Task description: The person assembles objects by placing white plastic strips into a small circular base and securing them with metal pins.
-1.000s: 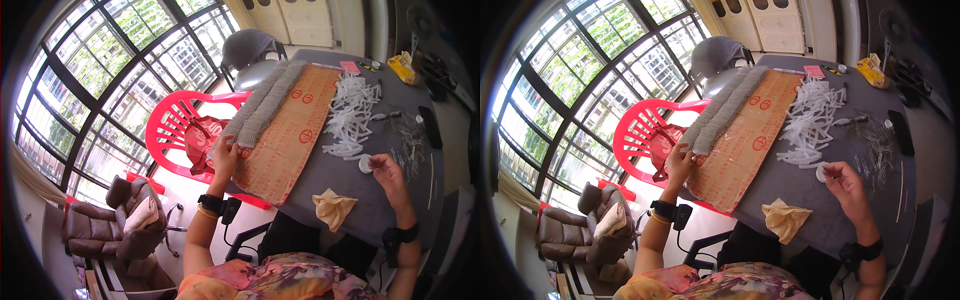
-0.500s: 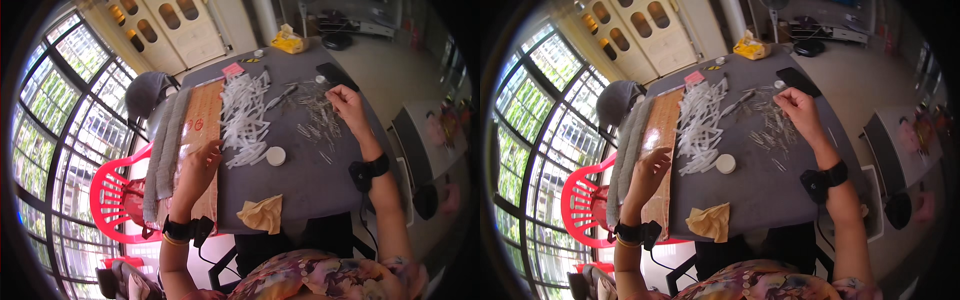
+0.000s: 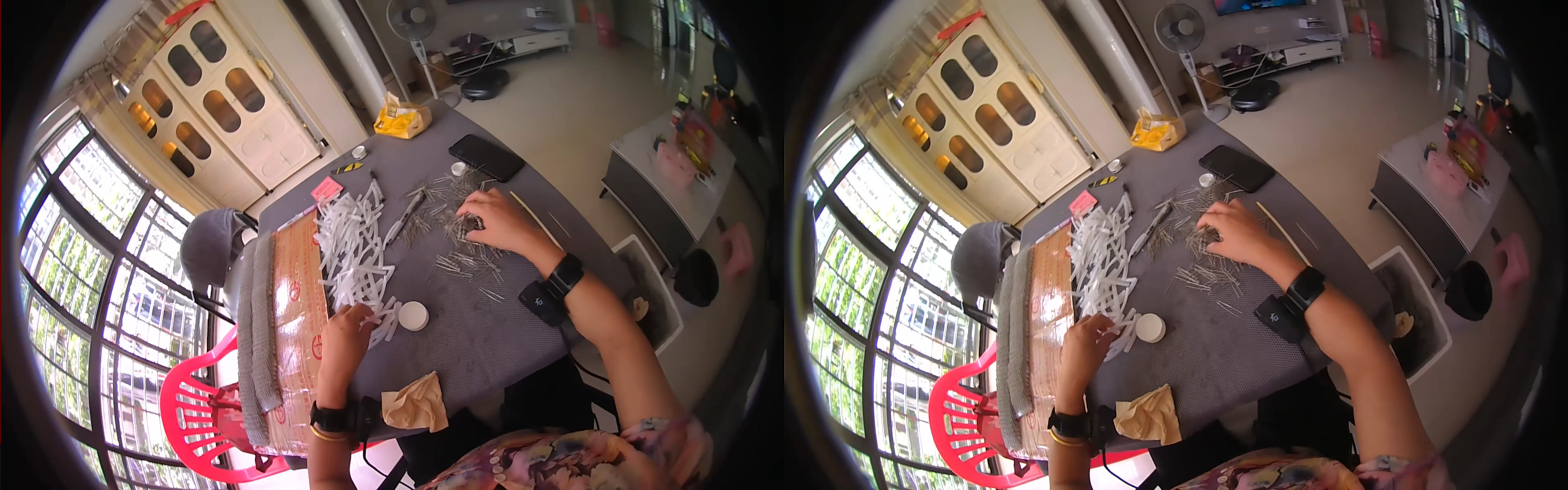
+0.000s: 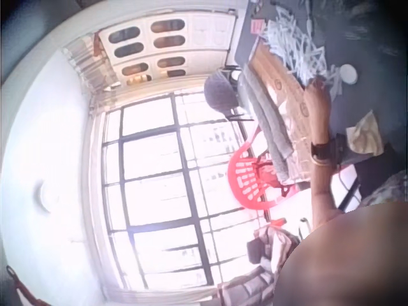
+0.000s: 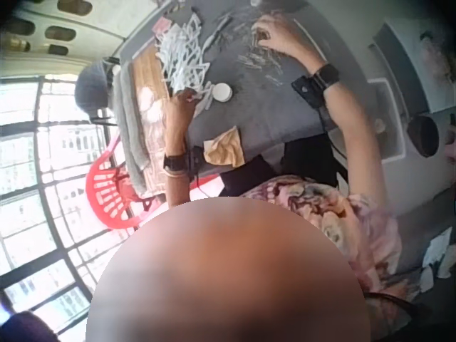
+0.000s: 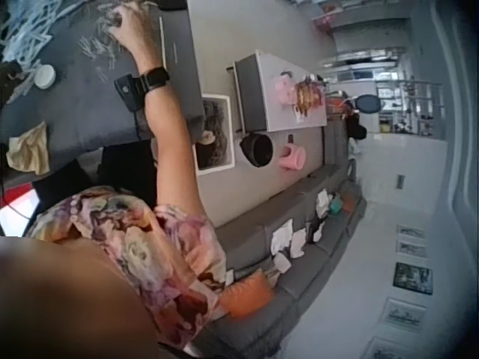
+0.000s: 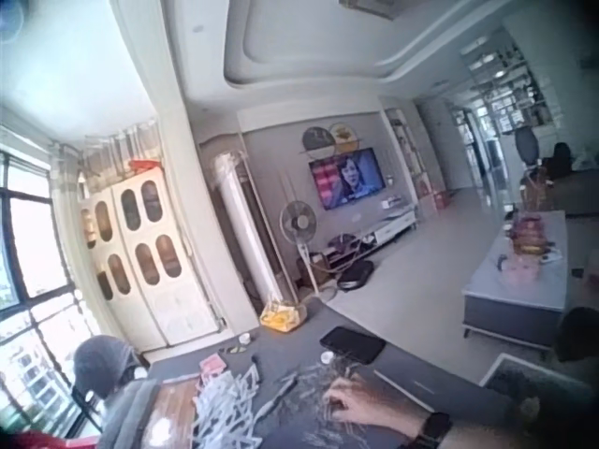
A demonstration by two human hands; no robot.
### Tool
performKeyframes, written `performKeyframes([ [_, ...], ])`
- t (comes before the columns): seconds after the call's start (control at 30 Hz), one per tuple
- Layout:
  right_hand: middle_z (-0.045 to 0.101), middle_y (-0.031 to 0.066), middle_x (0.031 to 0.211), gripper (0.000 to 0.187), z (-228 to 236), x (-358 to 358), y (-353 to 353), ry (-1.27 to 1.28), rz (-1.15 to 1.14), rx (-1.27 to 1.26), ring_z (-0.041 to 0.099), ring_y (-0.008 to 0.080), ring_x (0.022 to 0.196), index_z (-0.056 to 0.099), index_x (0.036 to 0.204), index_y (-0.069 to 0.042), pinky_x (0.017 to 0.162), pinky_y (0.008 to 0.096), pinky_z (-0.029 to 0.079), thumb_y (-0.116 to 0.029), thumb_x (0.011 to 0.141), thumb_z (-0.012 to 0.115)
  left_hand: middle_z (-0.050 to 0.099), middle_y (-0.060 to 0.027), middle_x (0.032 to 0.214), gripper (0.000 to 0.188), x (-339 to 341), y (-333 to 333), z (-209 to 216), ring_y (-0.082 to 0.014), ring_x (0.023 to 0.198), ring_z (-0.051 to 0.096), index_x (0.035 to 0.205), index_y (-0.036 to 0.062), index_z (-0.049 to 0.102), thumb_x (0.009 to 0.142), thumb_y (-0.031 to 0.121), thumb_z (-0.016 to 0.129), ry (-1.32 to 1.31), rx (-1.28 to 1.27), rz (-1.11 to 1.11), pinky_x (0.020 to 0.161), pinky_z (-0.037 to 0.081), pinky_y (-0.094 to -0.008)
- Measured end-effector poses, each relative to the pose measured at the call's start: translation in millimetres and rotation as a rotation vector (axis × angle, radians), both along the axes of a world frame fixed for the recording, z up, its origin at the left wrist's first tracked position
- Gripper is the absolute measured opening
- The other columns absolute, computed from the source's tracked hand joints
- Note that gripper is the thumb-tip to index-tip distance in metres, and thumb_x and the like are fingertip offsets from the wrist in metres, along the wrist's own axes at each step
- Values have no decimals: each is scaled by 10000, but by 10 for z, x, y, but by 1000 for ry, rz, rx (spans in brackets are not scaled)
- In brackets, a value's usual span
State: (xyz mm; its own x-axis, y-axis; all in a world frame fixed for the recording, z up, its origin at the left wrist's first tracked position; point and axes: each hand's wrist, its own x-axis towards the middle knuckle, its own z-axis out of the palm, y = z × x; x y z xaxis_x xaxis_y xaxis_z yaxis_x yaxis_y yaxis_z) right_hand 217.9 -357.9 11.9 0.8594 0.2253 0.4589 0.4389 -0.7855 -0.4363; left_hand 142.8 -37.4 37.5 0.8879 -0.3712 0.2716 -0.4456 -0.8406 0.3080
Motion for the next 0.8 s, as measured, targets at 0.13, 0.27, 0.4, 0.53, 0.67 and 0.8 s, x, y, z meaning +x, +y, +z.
performKeyframes([
  [0.13,589,90,942,305,205,-115,35,69,95,119,560,255,837,601,976,-70,727,339,454,-123,679,646,605,-104,697,129,-24,44,0,-177,589,586,798,8,626,675,35,657,45,-155,30,557,468,-277],
  [0.27,618,127,865,341,206,-83,-66,0,-8,247,601,216,757,552,1047,-32,680,294,471,-121,728,637,618,-87,664,118,-10,50,-38,-125,580,577,779,-8,636,684,48,680,18,-318,32,560,461,-242],
  [0.4,622,111,867,348,185,-15,-64,54,45,617,595,149,799,504,1108,-15,700,266,466,-134,797,604,624,-31,691,59,39,172,-151,-67,624,563,773,-1,638,725,24,660,121,-563,183,572,454,-204],
  [0.53,625,70,843,206,288,-1,-250,-72,46,712,581,115,744,556,963,0,667,247,463,-145,822,594,597,-12,664,140,40,152,-137,-58,616,546,878,3,615,739,3,626,154,-754,159,575,443,-195],
  [0.67,633,53,715,205,403,-206,-508,171,-267,217,608,158,697,628,775,-55,630,277,464,-237,702,688,580,-11,646,143,66,194,-207,-64,596,538,882,-1,598,741,17,617,79,-542,184,569,434,-198],
  [0.8,632,57,679,232,308,-246,-510,291,-426,-250,606,220,659,658,704,-118,589,332,458,-313,592,716,588,-28,658,176,76,208,-215,-80,596,554,919,1,582,747,28,607,-19,-460,156,574,446,-209],
])
